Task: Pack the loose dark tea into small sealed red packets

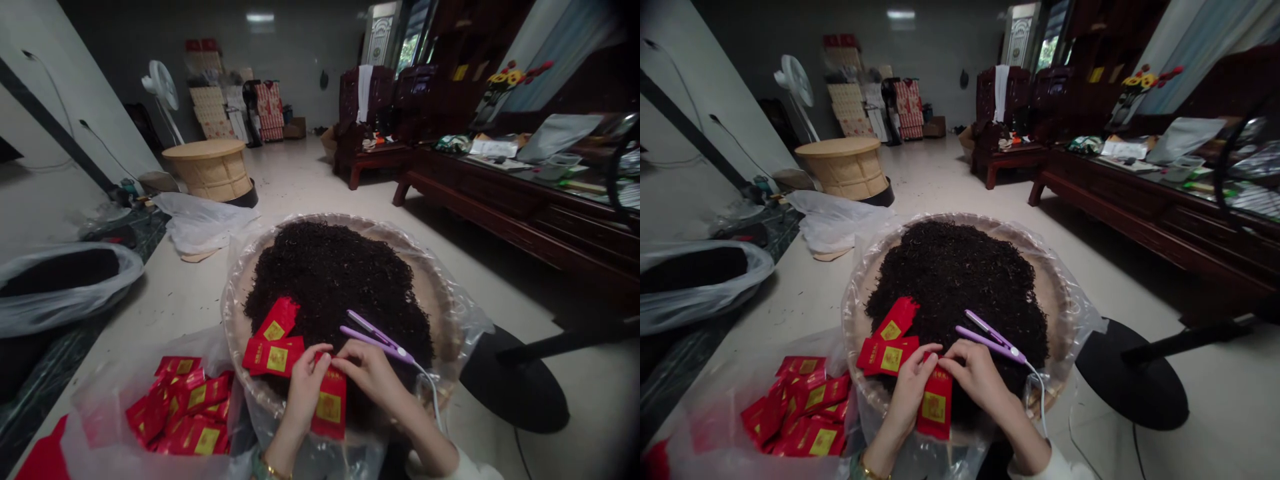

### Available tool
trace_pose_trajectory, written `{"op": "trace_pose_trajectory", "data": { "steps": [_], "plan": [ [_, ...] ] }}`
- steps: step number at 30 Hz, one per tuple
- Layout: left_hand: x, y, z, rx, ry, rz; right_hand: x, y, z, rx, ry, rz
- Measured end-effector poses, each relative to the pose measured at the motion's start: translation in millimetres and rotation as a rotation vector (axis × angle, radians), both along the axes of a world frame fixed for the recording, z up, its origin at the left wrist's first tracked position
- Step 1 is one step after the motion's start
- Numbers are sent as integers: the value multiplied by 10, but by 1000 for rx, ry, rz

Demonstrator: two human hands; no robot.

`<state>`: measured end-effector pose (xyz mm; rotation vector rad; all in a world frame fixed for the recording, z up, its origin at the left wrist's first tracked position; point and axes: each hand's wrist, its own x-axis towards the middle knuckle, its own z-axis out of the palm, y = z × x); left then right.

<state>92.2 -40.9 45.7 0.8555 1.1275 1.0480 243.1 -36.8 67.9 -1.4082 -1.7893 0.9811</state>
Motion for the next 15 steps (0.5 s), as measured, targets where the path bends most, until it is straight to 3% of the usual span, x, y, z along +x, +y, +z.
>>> {"op": "trace_pose_trajectory", "data": {
  "steps": [4, 10, 13, 15],
  "plan": [
    [8, -36, 37, 50, 51, 7, -39, -73, 56, -17, 25, 68],
    [20, -101, 102, -7, -38, -35, 66, -100, 59, -213, 156, 115],
    [-160, -63, 34, 56, 84, 29, 133, -74, 15, -195, 221, -34],
    [-363, -34, -82, 160, 284, 228, 101, -56, 33, -105, 280, -225]
  ]
}}
